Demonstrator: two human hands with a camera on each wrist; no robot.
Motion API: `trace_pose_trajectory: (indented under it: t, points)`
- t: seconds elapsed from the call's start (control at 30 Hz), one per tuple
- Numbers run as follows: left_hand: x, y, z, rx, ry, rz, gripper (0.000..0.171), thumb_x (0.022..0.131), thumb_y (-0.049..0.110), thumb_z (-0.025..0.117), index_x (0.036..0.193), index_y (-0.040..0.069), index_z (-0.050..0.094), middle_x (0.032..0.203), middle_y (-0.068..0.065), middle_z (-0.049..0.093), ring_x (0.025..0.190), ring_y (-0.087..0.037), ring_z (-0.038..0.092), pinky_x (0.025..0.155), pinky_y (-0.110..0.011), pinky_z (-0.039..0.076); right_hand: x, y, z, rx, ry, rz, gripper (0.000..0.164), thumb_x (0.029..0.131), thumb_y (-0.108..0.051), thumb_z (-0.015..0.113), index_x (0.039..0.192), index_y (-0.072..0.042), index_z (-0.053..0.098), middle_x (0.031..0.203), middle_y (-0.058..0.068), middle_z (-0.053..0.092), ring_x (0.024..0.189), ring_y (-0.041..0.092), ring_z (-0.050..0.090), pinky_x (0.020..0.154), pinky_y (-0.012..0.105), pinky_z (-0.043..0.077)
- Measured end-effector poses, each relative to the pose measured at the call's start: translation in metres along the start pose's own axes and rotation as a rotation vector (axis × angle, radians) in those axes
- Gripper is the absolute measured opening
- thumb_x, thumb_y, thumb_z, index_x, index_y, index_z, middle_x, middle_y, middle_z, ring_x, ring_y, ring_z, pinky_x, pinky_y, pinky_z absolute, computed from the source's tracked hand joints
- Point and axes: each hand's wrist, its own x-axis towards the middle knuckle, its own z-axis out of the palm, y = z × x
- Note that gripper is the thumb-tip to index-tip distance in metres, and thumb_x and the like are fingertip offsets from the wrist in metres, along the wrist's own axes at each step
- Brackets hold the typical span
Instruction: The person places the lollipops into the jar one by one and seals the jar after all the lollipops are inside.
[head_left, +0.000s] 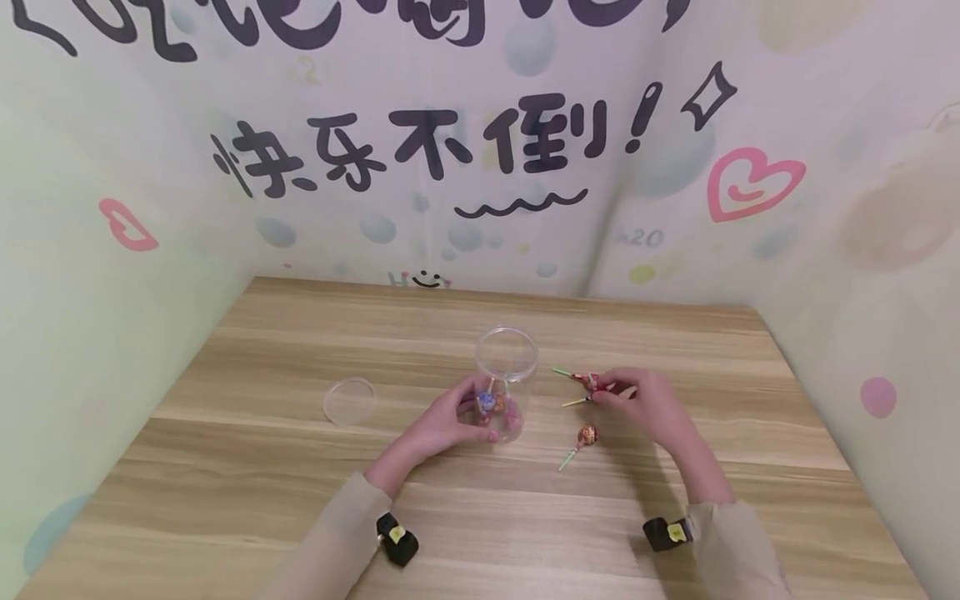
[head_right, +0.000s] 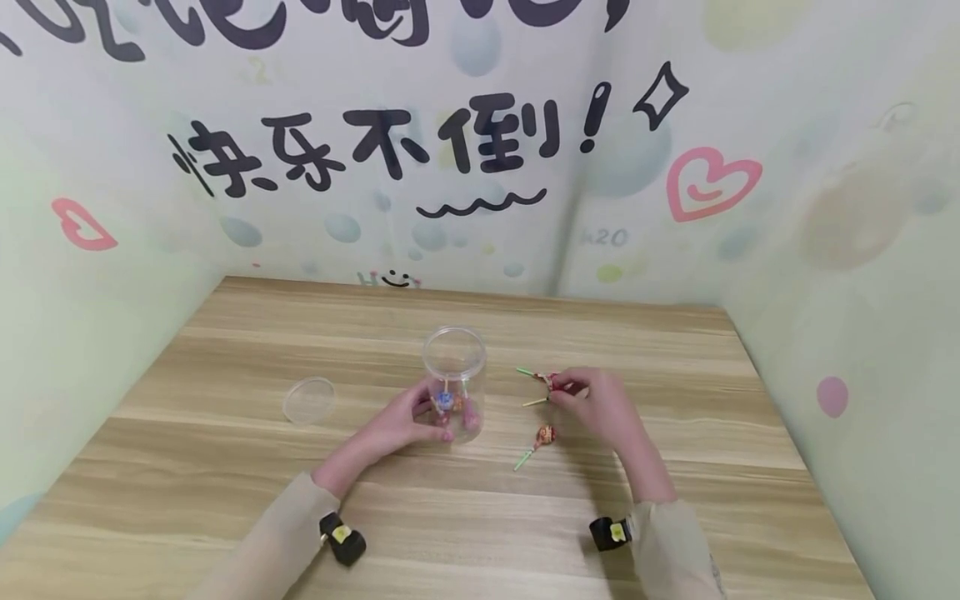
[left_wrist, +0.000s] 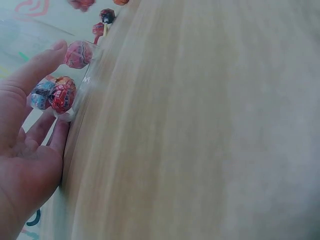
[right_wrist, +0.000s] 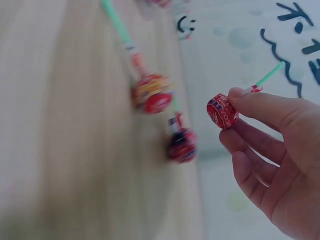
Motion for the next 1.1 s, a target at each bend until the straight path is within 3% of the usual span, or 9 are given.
trace_pose_trajectory:
  t: [0.33, 0.53, 0.8, 1.1]
  points:
    - [-0.001, 0.001, 0.001, 0.005, 0.003, 0.0, 0.091, 0.076, 0.015, 0.085, 0.151, 0.015, 0.036, 0.154, -0.015, 0.042, 0.14, -0.038, 0.045, 0.119, -0.049, 0.037, 0.027, -0.032, -0.026, 0.05, 0.049, -0.091, 0.011, 0.086, -0.018, 0.077, 0.097, -0.013, 0.076, 0.092, 0.003, 0.078, 0.079, 0.0, 0.066, 0.067, 0.019, 0.057]
    - [-0.002, 0.001, 0.001, 0.005, 0.001, -0.013, 0.092, 0.076, 0.014, 0.085, 0.152, 0.015, 0.035, 0.154, -0.015, 0.041, 0.139, -0.038, 0.045, 0.118, -0.048, 0.038, 0.04, -0.06, -0.045, 0.059, 0.046, -0.154, 0.01, 0.087, -0.02, 0.077, 0.095, -0.015, 0.076, 0.088, 0.001, 0.078, 0.076, 0.003, 0.068, 0.068, 0.017, 0.058]
    - [-0.001, 0.0, 0.001, 0.012, 0.0, 0.003, 0.092, 0.075, 0.014, 0.086, 0.152, 0.015, 0.035, 0.152, -0.016, 0.043, 0.139, -0.039, 0.046, 0.118, -0.049, 0.038, 0.057, -0.099, -0.065, 0.095, -0.042, -0.21, 0.011, 0.088, -0.023, 0.076, 0.098, -0.017, 0.076, 0.09, 0.0, 0.078, 0.076, 0.007, 0.07, 0.071, 0.018, 0.058]
    - [-0.001, 0.001, 0.0, 0.003, -0.004, 0.002, 0.091, 0.076, 0.012, 0.085, 0.152, 0.014, 0.035, 0.151, -0.016, 0.044, 0.14, -0.038, 0.045, 0.119, -0.049, 0.036, 0.066, -0.131, -0.066, 0.189, -0.168, -0.225, 0.008, 0.088, -0.022, 0.075, 0.095, -0.018, 0.075, 0.093, -0.001, 0.077, 0.083, 0.011, 0.073, 0.078, 0.022, 0.061]
